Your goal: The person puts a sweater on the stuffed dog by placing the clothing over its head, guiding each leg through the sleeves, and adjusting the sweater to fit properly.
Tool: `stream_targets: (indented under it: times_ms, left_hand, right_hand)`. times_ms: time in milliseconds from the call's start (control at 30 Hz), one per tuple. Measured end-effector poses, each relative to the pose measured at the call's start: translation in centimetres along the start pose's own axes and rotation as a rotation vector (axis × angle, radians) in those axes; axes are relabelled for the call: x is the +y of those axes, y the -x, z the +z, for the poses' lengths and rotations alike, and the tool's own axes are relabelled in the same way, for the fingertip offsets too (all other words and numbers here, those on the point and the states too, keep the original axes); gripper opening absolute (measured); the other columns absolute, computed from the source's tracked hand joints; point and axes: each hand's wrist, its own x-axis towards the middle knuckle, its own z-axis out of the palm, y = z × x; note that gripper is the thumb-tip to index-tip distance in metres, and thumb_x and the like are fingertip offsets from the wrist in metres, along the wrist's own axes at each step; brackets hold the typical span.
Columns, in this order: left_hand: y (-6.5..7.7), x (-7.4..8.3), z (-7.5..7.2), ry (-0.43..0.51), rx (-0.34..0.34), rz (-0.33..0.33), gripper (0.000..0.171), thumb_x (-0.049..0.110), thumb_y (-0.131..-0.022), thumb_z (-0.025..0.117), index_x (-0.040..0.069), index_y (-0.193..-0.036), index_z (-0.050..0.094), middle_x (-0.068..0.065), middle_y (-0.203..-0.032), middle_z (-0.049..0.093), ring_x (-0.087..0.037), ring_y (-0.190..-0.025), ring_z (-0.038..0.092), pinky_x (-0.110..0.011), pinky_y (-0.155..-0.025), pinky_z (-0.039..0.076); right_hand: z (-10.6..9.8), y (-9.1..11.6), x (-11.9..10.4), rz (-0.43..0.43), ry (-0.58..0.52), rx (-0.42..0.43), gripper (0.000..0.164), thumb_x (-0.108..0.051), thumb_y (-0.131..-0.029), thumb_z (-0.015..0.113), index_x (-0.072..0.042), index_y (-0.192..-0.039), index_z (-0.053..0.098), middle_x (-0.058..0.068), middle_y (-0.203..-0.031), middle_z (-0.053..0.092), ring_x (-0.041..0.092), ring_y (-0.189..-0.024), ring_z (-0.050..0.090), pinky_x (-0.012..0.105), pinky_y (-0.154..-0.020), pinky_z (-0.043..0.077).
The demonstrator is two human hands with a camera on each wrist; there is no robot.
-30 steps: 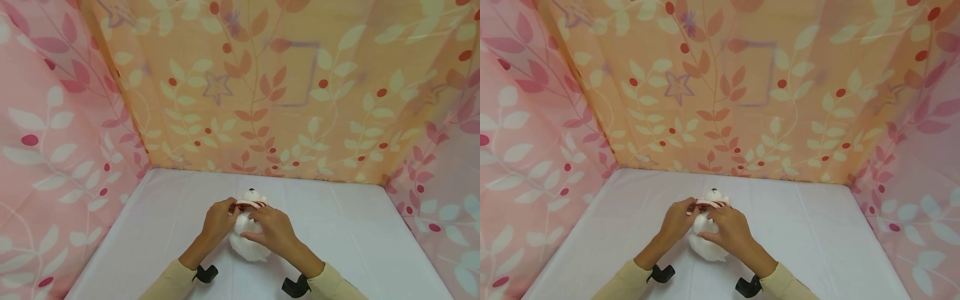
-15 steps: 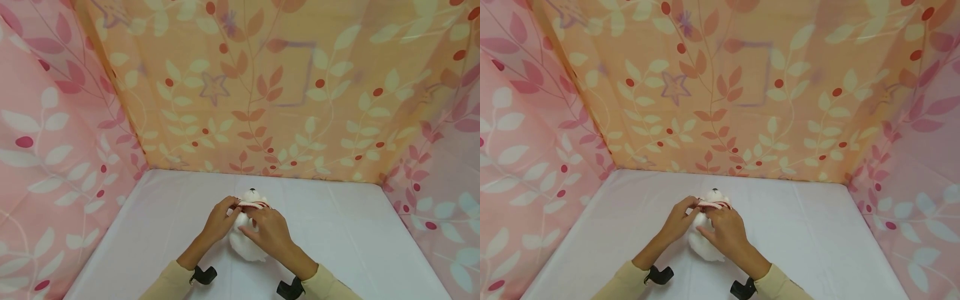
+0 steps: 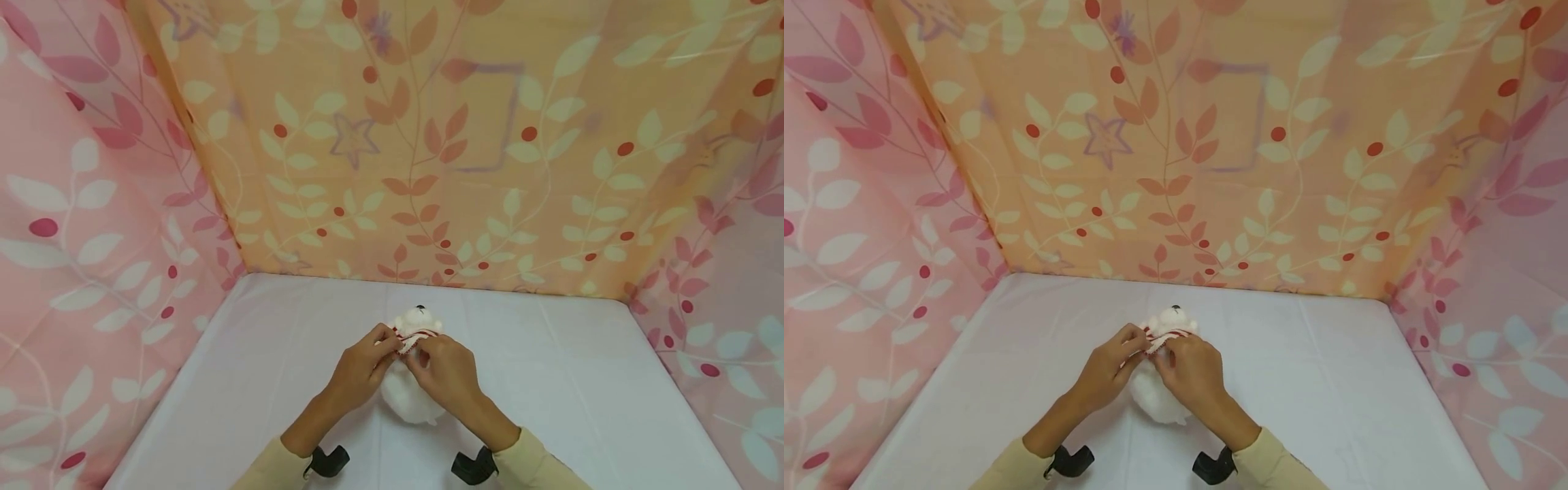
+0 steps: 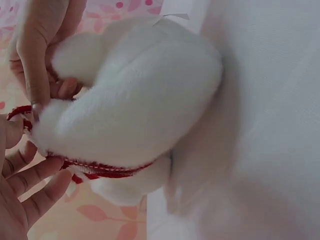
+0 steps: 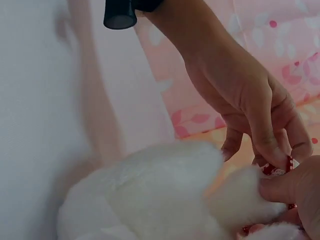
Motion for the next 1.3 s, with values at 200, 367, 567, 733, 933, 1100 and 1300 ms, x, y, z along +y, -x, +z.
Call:
stream_targets:
  times_ms: [200, 367, 567, 733, 933, 1100, 1300]
  left_hand:
    - [0.4, 0.5, -0.2, -0.046, -0.041, 0.047, 0.013, 0.011, -0.097, 0.069, 0.021, -0.105, 0.071, 0.006, -0.108, 0.056, -0.007, -0.086, 0.057, -0.019, -0.069, 0.051]
    - [0.4, 0.4, -0.1, -0.049, -0.035, 0.085, 0.014, 0.009, -0.095, 0.071, 0.020, -0.104, 0.070, 0.004, -0.106, 0.056, -0.009, -0.092, 0.055, -0.022, -0.073, 0.051]
    - [0.4, 0.6, 0.3, -0.052, -0.027, 0.118, 0.014, 0.009, -0.092, 0.075, 0.018, -0.101, 0.070, 0.004, -0.101, 0.055, -0.009, -0.090, 0.053, -0.021, -0.075, 0.051]
    - [0.3, 1.0, 1.0, -0.015, -0.023, 0.094, 0.013, 0.010, -0.093, 0.073, 0.017, -0.104, 0.070, 0.005, -0.101, 0.056, -0.008, -0.090, 0.054, -0.020, -0.075, 0.052]
    - [0.8, 1.0, 1.6, 0.028, 0.019, -0.040, 0.010, 0.008, -0.097, 0.068, 0.013, -0.107, 0.067, 0.005, -0.103, 0.056, -0.006, -0.086, 0.053, -0.019, -0.071, 0.050]
    - [1.0, 0.7, 1.7, 0.040, 0.034, -0.068, 0.011, 0.009, -0.098, 0.068, 0.013, -0.108, 0.067, 0.006, -0.102, 0.054, -0.004, -0.084, 0.052, -0.019, -0.069, 0.049]
    - [0.6, 0.6, 1.7, 0.036, 0.061, -0.036, 0.012, 0.010, -0.097, 0.068, 0.015, -0.107, 0.068, 0.005, -0.104, 0.056, -0.006, -0.085, 0.054, -0.017, -0.069, 0.048]
  right_hand:
    - [0.4, -0.2, 0.2, 0.047, 0.015, -0.001, 0.024, -0.018, -0.078, 0.083, -0.019, -0.062, 0.064, -0.009, -0.059, 0.053, 0.006, -0.057, 0.049, 0.021, -0.048, 0.038]
    - [0.9, -0.7, 0.6, 0.057, 0.035, 0.021, 0.026, -0.020, -0.076, 0.084, -0.021, -0.060, 0.063, -0.012, -0.055, 0.049, 0.006, -0.053, 0.044, 0.021, -0.046, 0.034]
    - [1.4, -1.1, 0.8, 0.088, 0.057, 0.030, 0.033, -0.006, -0.072, 0.079, -0.022, -0.054, 0.055, -0.011, -0.050, 0.040, 0.006, -0.049, 0.035, 0.024, -0.042, 0.026]
    - [1.6, -1.4, 1.2, 0.089, 0.061, 0.006, 0.034, 0.001, -0.071, 0.074, -0.020, -0.053, 0.054, -0.009, -0.048, 0.043, 0.006, -0.049, 0.031, 0.024, -0.042, 0.023]
    - [0.2, -1.4, 2.3, 0.005, -0.020, -0.066, 0.024, -0.017, -0.077, 0.089, -0.019, -0.068, 0.066, -0.011, -0.060, 0.054, 0.004, -0.056, 0.044, 0.021, -0.049, 0.037]
    - [-0.8, -2.4, 3.4, -0.068, -0.078, -0.133, 0.041, -0.016, -0.076, 0.091, -0.013, -0.110, 0.069, -0.002, -0.095, 0.066, 0.015, -0.086, 0.062, 0.034, -0.068, 0.054]
    - [-0.4, -3.3, 4.1, -0.158, -0.154, -0.262, 0.039, -0.012, -0.082, 0.085, -0.009, -0.118, 0.071, 0.004, -0.112, 0.071, 0.022, -0.102, 0.067, 0.043, -0.088, 0.055]
